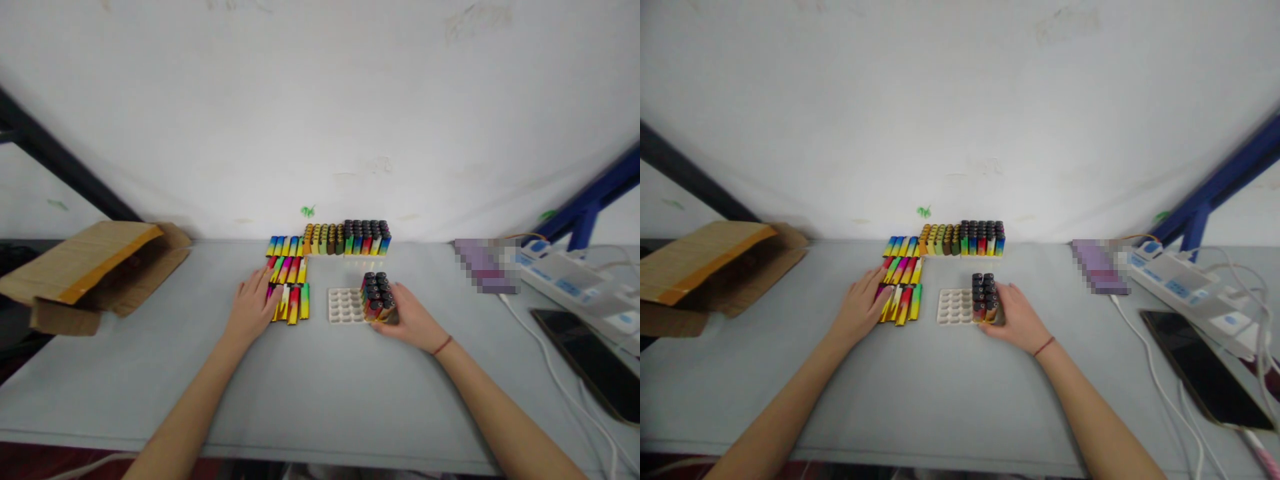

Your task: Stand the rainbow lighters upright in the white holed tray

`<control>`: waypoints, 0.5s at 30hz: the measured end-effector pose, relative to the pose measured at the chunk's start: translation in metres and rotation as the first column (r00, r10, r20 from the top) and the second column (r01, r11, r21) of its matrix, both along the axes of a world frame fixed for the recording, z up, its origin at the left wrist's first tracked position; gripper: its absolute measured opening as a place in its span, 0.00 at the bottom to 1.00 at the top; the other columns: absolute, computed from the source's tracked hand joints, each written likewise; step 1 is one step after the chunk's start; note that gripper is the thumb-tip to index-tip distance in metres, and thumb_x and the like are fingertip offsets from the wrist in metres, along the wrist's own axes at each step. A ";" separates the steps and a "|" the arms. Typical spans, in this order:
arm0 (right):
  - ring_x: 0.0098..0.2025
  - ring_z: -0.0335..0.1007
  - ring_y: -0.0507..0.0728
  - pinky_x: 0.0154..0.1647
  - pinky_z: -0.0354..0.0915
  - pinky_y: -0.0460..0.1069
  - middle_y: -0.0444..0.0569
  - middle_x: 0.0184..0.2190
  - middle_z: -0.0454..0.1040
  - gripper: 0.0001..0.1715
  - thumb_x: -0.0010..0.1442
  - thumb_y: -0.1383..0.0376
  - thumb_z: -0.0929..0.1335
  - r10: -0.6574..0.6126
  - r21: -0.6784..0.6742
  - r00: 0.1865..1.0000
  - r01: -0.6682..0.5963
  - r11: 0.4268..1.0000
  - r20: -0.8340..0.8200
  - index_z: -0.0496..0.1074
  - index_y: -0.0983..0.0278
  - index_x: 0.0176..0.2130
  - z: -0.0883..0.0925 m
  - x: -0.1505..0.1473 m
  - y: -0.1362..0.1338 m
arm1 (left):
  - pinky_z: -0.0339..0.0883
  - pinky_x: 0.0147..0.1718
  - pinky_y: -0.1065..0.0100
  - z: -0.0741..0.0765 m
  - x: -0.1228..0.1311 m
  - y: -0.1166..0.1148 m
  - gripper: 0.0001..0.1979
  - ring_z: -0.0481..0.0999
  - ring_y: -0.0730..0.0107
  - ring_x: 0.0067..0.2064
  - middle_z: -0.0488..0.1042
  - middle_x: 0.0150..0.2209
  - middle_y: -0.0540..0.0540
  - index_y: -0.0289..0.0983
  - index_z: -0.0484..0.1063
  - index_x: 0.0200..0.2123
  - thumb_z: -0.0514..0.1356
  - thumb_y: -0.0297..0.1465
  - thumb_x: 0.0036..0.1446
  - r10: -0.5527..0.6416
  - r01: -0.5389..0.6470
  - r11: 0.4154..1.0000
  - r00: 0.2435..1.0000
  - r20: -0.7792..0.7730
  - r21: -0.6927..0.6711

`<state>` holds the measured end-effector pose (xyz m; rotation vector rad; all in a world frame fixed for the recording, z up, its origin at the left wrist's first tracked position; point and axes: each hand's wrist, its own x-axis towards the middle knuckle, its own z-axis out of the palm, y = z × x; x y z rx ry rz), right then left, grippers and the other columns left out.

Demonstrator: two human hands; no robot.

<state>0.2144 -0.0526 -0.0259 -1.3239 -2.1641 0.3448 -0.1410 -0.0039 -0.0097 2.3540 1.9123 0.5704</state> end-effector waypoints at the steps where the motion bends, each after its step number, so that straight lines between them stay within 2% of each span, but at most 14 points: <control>1: 0.47 0.70 0.69 0.48 0.68 0.63 0.62 0.48 0.73 0.34 0.55 0.53 0.72 0.001 0.004 1.000 -0.001 1.000 0.001 0.64 0.68 0.55 0.000 0.000 0.000 | 0.49 0.65 0.41 0.001 0.001 -0.005 0.30 0.56 0.48 0.70 0.59 0.69 0.35 0.36 0.62 0.65 0.43 0.43 0.67 -0.035 0.034 0.999 0.999 -0.039 -0.005; 3: 0.47 0.70 0.70 0.49 0.67 0.64 0.62 0.48 0.74 0.36 0.55 0.53 0.72 0.007 0.013 1.000 -0.007 1.000 0.006 0.64 0.68 0.56 -0.002 0.000 0.000 | 0.42 0.65 0.33 0.003 0.004 -0.015 0.31 0.49 0.43 0.72 0.55 0.71 0.38 0.42 0.61 0.67 0.50 0.47 0.64 -0.150 0.147 0.989 0.980 -0.129 -0.026; 5: 0.48 0.71 0.70 0.51 0.67 0.65 0.63 0.49 0.74 0.37 0.54 0.52 0.72 0.008 0.020 1.000 -0.008 1.000 0.007 0.63 0.68 0.57 -0.003 0.001 0.001 | 0.38 0.64 0.30 0.002 0.008 -0.023 0.35 0.48 0.40 0.72 0.53 0.71 0.39 0.47 0.61 0.67 0.57 0.51 0.59 -0.235 0.232 0.972 0.951 -0.201 -0.038; 7: 0.50 0.71 0.71 0.53 0.66 0.65 0.63 0.50 0.74 0.38 0.55 0.52 0.71 0.005 0.022 1.000 -0.006 1.000 0.007 0.63 0.68 0.57 -0.006 0.001 0.001 | 0.39 0.63 0.28 0.000 0.014 -0.026 0.36 0.50 0.38 0.71 0.54 0.71 0.38 0.49 0.62 0.66 0.59 0.53 0.57 -0.242 0.242 0.970 0.940 -0.241 -0.031; 11: 0.52 0.71 0.71 0.58 0.62 0.67 0.62 0.52 0.74 0.40 0.54 0.52 0.72 0.004 0.044 1.000 -0.005 0.999 0.011 0.62 0.67 0.59 -0.008 0.002 0.002 | 0.44 0.61 0.26 -0.003 0.017 -0.023 0.32 0.54 0.39 0.70 0.56 0.71 0.40 0.52 0.60 0.67 0.54 0.51 0.62 -0.236 0.228 0.972 0.933 -0.273 -0.063; 15: 0.52 0.71 0.71 0.59 0.62 0.67 0.62 0.52 0.73 0.40 0.54 0.52 0.72 0.002 0.035 1.000 -0.003 0.999 0.014 0.62 0.67 0.59 -0.008 0.002 0.002 | 0.39 0.61 0.24 0.002 0.019 -0.020 0.37 0.50 0.33 0.71 0.57 0.70 0.36 0.47 0.62 0.67 0.58 0.54 0.57 -0.247 0.256 0.967 0.937 -0.249 0.005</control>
